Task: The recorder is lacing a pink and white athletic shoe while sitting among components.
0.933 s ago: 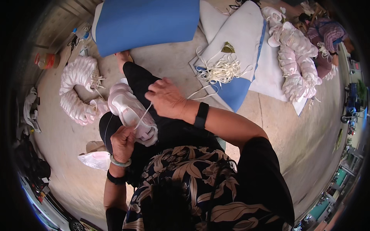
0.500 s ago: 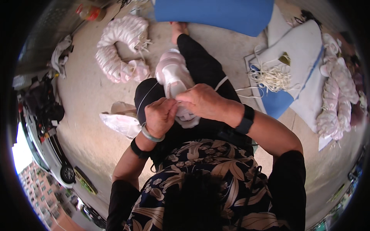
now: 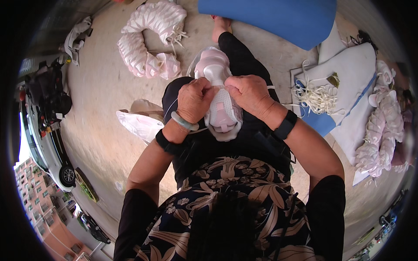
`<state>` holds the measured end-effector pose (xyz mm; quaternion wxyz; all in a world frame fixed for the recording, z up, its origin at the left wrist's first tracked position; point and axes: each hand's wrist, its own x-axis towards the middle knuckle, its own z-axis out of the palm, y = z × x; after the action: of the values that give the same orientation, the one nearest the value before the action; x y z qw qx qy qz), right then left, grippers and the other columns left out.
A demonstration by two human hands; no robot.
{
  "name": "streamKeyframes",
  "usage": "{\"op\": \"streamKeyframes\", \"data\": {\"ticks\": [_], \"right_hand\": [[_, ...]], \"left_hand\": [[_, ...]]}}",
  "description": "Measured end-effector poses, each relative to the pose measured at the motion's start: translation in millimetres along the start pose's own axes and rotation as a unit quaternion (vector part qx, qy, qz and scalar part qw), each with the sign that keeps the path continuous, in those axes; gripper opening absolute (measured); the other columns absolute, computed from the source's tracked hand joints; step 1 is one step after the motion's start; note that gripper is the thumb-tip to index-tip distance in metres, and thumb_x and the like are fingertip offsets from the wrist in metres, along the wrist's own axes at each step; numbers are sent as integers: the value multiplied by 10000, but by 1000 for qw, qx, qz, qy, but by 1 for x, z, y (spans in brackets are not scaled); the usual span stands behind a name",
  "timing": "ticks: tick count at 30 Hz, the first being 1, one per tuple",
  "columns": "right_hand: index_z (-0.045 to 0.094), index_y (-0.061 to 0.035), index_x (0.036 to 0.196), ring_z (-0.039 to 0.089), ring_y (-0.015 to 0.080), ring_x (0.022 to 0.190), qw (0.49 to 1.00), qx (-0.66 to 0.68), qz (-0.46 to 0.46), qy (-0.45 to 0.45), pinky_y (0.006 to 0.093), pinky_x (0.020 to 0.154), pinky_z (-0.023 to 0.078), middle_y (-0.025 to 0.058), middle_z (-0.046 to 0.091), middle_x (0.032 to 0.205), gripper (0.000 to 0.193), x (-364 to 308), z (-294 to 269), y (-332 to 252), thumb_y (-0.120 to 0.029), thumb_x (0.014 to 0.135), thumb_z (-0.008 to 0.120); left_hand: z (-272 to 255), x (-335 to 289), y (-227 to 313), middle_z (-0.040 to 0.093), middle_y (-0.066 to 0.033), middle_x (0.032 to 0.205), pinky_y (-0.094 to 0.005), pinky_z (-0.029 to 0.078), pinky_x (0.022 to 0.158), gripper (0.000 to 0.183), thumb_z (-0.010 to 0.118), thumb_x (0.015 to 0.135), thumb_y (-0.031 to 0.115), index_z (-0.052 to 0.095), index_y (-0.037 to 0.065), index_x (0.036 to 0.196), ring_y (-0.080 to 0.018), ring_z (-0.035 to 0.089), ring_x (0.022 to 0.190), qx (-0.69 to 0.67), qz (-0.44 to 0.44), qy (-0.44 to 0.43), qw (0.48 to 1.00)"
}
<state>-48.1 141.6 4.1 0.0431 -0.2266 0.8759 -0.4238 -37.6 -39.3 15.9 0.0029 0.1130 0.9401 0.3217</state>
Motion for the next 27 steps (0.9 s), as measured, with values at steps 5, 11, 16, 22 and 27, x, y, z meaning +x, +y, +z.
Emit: {"op": "streamKeyframes", "data": {"ticks": [5,11,16,22,27], "right_hand": [[544,-43,816,569,304,693,1000,14,3,22,349,594,449,125,566,749,46,-2,5,5,-45,771,544],[505,-55,794,556,333,706,999,13,16,38,411,611,443,121,547,726,46,-1,13,9,-99,791,518],[494,-47,780,555,339,700,998,25,17,48,415,608,443,130,554,725,45,0,17,10,-83,784,521],[485,-15,788,546,308,637,995,73,1,71,337,566,437,137,532,686,54,3,23,13,10,756,521],[498,-9,775,480,243,570,990,131,23,46,281,551,413,115,508,662,48,6,29,14,12,749,533]], "left_hand": [[3,-1,-3,578,-104,627,-370,450,534,185,676,700,170,546,38,693,-283,577,588,19,-6,-11,1000],[10,-2,1,589,-120,662,-398,465,564,200,659,725,191,533,40,762,-316,587,640,55,-25,-4,998],[14,-4,2,592,-149,735,-413,464,579,183,630,751,182,524,41,796,-338,583,665,86,-28,-16,996],[11,-4,5,578,-189,767,-429,478,593,199,584,784,198,498,21,806,-359,583,691,68,-38,-26,997],[12,-6,-8,586,-165,723,-399,470,578,172,626,756,152,516,23,785,-341,585,663,9,-16,-3,1000]]}}
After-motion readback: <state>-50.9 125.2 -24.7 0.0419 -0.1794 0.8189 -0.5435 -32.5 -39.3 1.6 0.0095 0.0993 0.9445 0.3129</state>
